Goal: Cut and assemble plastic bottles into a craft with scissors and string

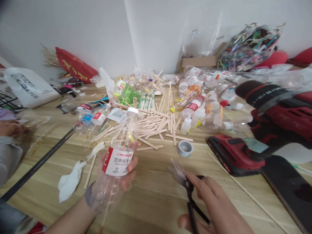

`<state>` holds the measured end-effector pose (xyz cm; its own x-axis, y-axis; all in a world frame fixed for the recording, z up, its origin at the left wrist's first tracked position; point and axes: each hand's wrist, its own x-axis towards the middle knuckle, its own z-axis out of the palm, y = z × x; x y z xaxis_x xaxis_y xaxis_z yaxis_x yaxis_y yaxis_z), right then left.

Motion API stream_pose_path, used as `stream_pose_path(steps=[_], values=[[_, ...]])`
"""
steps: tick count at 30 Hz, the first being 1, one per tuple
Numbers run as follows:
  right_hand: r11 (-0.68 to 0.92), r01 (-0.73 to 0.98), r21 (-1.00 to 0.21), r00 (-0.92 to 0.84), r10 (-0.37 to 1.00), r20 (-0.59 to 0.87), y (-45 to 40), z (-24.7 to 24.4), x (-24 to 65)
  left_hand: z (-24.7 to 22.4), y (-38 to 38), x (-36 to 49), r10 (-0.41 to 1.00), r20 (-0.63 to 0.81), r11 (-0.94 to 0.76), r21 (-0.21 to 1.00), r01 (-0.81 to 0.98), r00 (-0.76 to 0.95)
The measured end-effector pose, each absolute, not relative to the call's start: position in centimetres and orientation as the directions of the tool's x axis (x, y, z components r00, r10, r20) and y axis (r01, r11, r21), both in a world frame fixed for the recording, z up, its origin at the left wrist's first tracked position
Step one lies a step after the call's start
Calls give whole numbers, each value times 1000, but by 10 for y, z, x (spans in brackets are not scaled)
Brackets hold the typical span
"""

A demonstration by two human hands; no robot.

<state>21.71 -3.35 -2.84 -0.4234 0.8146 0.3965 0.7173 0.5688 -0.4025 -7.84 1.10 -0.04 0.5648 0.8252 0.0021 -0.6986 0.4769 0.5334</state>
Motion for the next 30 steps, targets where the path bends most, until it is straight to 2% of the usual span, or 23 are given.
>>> stream_pose_path(steps=[3, 6, 11, 15, 25, 30], values=[[566, 739, -367, -416, 811, 413, -27, -8, 189, -3, 8, -78, 799, 21, 499, 534, -682, 601], [569, 780, -261, -420, 785, 456, -26, 1, 165, -5, 7, -77, 772, 22, 518, 557, -649, 635], [571, 807, -155, -435, 750, 498, -29, 1, 140, -8, 7, -77, 809, -18, 489, 577, -655, 588], [561, 809, -174, -422, 761, 492, -29, -2, 134, -8, 6, -77, 803, -58, 496, 616, -612, 593], [591, 760, -270, -415, 762, 498, -26, 3, 126, -7, -2, -67, 896, -96, 376, 681, -628, 433], [599, 744, -297, -409, 759, 507, -24, 6, 123, -6, -4, -65, 895, -118, 380, 705, -598, 430]])
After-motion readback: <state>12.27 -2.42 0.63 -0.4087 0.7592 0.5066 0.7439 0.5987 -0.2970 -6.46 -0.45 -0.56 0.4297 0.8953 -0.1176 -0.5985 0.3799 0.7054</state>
